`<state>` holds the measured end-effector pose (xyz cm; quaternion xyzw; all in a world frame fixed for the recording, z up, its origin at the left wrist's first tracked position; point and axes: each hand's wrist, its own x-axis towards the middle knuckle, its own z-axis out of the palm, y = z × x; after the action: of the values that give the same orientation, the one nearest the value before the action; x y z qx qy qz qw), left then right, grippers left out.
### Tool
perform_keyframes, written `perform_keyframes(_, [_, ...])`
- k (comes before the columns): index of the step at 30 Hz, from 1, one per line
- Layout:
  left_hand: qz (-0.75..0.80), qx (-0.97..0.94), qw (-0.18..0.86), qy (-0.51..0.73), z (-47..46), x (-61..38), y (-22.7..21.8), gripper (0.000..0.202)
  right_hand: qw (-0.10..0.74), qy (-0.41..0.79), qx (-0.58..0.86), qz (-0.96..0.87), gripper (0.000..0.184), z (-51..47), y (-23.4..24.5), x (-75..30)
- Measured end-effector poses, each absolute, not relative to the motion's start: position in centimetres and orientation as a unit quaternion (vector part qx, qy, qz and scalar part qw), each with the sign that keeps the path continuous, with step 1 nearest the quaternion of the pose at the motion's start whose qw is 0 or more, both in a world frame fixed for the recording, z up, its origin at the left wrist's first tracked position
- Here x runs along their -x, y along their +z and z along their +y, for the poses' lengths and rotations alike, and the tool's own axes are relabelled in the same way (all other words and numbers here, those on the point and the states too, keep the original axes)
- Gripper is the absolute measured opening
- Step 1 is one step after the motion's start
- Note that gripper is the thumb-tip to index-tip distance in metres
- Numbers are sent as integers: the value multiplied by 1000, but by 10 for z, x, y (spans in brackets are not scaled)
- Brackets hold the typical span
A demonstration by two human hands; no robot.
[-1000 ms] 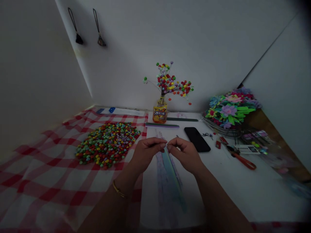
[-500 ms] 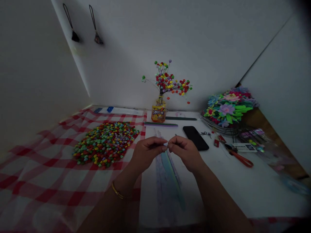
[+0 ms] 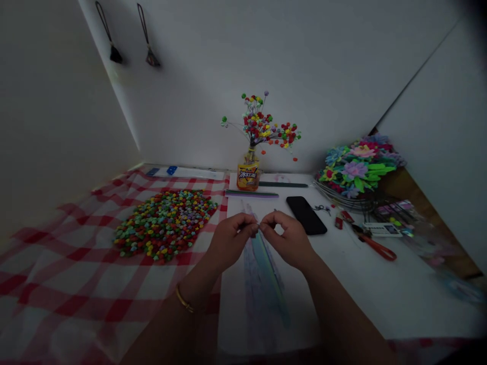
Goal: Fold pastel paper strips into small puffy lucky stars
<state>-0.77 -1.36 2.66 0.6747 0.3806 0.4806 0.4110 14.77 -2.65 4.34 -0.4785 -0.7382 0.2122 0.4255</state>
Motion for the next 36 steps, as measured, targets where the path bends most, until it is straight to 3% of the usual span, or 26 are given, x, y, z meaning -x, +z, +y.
perform_keyframes(4, [351,-618,458,534,-13,3,20,16,480,323,485,-656,10,-27,41,-142])
perform_keyframes(9, [369,-650,374,549,-14,7,21,16,495,405,452,-621,12,-26,40,-143])
perform_keyframes(13, [338,-627,435,551,-15,6,25,12,464,366,454,-666,12,-25,41,-148])
perform_keyframes(18, [340,-535,547,547,-15,2,28,8,485,331,472,-658,14,-27,41,-144])
perform_keyframes(27, [397,-696,387,457,-16,7,31,8,391,216,480,-755,8,-24,44,-152])
perform_keyframes(32, [363,-562,523,527,-15,1,29,9,441,254,490,-707,12,-24,41,-147])
perform_keyframes(36, [362,-563,532,518,-13,4,28,9,414,248,485,-729,11,-24,43,-146])
